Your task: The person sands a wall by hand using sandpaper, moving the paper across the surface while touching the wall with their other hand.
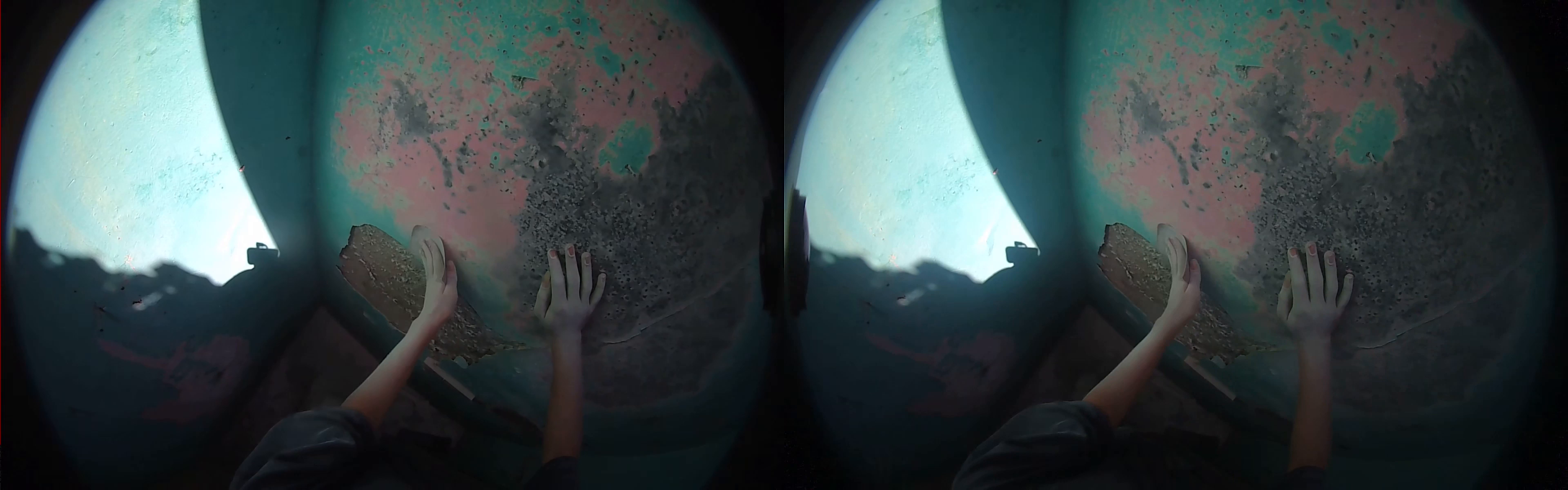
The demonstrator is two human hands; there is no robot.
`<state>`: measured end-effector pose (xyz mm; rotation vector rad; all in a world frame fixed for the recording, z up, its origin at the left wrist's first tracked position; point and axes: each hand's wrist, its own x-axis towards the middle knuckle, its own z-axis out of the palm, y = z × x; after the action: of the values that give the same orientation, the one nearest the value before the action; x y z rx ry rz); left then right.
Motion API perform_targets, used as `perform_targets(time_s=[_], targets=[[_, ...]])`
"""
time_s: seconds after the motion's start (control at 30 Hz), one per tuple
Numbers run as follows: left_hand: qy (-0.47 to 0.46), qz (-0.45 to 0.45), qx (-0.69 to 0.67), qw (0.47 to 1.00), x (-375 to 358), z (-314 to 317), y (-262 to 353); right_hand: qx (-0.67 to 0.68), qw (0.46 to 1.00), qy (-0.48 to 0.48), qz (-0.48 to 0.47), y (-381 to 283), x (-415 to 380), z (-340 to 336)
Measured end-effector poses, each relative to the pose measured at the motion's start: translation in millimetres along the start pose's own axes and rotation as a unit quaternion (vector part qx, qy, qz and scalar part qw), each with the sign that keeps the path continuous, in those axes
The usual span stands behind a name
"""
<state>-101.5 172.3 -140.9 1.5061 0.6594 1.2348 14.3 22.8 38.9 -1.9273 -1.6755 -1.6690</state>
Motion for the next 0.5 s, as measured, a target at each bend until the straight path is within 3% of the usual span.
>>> perform_targets(time_s=[0.1,0.23,0.37,0.5], targets=[[-0.015,0.0,0.005,1.0,16,-20,-11,-0.006,1.0,0.006,-0.01,2,1,1],[0.053,-0.011,0.006,0.999,69,-52,-4,-0.005,1.0,0.006,-0.009,1,0,1],[-0.016,0.001,0.009,1.0,-8,9,-11,-0.007,1.0,0.009,-0.012,0,0,2],[0.009,-0.016,-0.036,0.999,50,-48,3,-0.007,1.0,0.003,-0.02,2,0,-1]])
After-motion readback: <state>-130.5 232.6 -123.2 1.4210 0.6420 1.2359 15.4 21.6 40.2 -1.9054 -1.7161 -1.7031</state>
